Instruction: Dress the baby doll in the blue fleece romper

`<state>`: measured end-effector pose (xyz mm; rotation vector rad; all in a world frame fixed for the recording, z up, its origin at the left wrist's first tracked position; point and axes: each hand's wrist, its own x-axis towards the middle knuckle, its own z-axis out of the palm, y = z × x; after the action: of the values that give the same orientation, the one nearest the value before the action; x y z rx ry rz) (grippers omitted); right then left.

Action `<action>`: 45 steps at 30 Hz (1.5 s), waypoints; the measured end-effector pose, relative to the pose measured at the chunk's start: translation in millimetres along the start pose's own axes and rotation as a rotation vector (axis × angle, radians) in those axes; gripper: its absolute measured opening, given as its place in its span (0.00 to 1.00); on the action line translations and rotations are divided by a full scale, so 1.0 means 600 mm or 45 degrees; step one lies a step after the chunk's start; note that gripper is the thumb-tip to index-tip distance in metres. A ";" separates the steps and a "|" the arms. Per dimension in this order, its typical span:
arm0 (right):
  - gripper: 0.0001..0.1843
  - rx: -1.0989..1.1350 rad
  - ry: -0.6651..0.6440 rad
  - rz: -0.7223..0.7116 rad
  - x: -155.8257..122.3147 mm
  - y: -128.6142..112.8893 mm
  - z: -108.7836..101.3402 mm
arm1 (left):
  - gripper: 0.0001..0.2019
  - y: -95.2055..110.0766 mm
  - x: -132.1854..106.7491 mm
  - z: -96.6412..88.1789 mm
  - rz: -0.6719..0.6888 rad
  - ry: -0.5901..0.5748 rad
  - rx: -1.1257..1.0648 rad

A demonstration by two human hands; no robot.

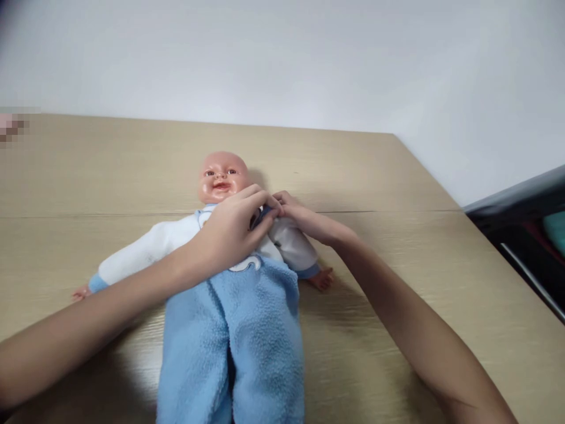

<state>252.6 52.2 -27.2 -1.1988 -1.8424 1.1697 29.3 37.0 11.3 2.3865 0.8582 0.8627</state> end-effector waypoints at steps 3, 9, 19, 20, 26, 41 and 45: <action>0.16 -0.136 -0.227 0.088 -0.015 -0.026 -0.023 | 0.08 0.011 -0.007 -0.004 0.018 -0.037 0.118; 0.44 -0.385 -0.594 0.279 -0.048 -0.092 -0.062 | 0.09 0.011 -0.008 -0.008 -0.104 -0.095 0.409; 0.28 -0.531 -0.606 0.481 -0.065 -0.069 -0.138 | 0.13 0.026 -0.007 -0.035 -0.181 -0.306 0.927; 0.29 -0.539 -0.600 0.472 -0.064 -0.065 -0.140 | 0.12 0.025 -0.007 -0.034 -0.173 -0.303 0.934; 0.40 -0.673 -0.442 0.388 -0.064 -0.068 -0.124 | 0.10 0.017 -0.011 -0.026 -0.081 -0.214 0.916; 0.06 -1.066 -0.471 0.289 -0.037 -0.087 -0.055 | 0.12 0.006 -0.010 -0.015 -0.017 -0.184 0.921; 0.26 -1.119 -0.351 0.148 -0.050 -0.086 -0.073 | 0.14 0.008 -0.008 -0.015 -0.026 -0.215 0.939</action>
<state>283.0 29.7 36.4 -1.6724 -2.6580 0.5725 22.5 32.1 18.6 2.9975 1.2909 0.3460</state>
